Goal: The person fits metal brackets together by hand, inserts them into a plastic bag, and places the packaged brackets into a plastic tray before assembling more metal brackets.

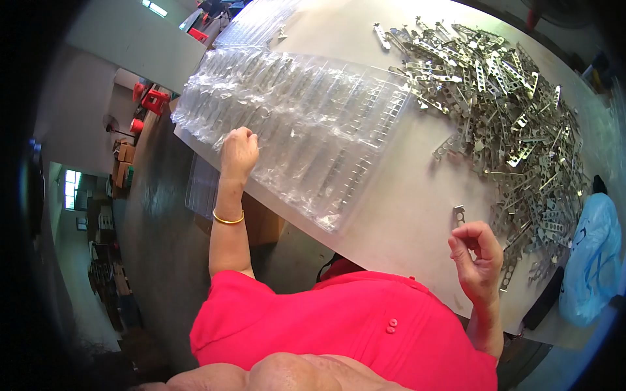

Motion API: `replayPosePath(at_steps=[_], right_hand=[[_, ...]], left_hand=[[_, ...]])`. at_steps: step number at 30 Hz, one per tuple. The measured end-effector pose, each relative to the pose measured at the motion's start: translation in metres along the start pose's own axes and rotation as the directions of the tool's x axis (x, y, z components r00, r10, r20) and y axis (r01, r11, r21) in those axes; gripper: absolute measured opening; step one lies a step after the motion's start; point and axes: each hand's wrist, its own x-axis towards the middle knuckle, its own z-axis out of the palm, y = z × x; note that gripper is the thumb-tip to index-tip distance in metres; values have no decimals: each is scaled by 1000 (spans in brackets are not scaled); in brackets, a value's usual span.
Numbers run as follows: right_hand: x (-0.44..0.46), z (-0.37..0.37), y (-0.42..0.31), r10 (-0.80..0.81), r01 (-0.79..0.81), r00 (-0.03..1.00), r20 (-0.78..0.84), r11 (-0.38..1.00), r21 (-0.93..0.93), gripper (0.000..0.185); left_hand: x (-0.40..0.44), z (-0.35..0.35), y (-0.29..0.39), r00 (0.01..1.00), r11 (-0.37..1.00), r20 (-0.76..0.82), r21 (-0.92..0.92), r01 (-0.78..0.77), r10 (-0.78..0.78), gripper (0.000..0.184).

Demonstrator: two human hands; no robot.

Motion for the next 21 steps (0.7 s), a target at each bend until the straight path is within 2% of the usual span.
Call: replayPosePath(at_steps=[2,3,5,7,8,10,11,12,13,15,16,17,18,19,21], right_hand=[[-1,-2,-1,-13,12,1000,-13,1000,-7,11],[-1,-3,-1,-27,27,1000,-10,1000,-11,11],[-1,-6,-1,-38,38,999,-18,999,-16,11],[1,-10,-5,-131,134,991,35,985,-110,13],[3,-11,-9,-125,127,992,22,985,-114,13],[10,-9,-23,-436,448,894,107,856,-257,16],[14,-9,-31,-434,444,896,100,857,-262,16],[18,-9,-40,-551,565,824,132,779,-273,17],[21,-10,-50,-655,673,736,169,685,-278,18],[22,-14,-72,-669,690,719,189,653,-313,22],[24,-14,-82,-741,753,646,186,577,-318,25],[24,-14,-92,-805,808,564,183,493,-322,28],[22,-13,-100,-847,839,510,153,450,-306,30],[20,-13,-104,-847,839,510,149,452,-303,30],[15,-16,-109,-910,887,409,70,379,-264,28]], left_hand=[[-10,-6,14,939,985,-304,-11,-175,163,17],[-16,-12,26,938,983,-303,-15,-183,170,17],[-32,-32,60,918,948,-373,-219,-230,137,13],[-61,-51,98,913,896,-376,-336,-291,155,13],[-75,-58,112,872,827,-407,-364,-429,274,15],[-103,-62,141,733,614,-518,-421,-668,441,22],[-116,-61,157,643,476,-596,-438,-763,482,25],[-127,-63,169,595,381,-567,-458,-803,570,25],[-138,-63,180,536,286,-538,-481,-829,651,26],[-158,-58,207,482,198,-524,-507,-839,702,32],[-164,-54,220,482,198,-522,-507,-839,704,32],[-169,-48,232,434,118,-552,-515,-849,712,34],[-174,-43,244,386,38,-582,-519,-854,716,36],[-179,-36,255,386,41,-578,-519,-854,719,36],[-187,-25,274,323,-76,-599,-543,-836,733,38]])
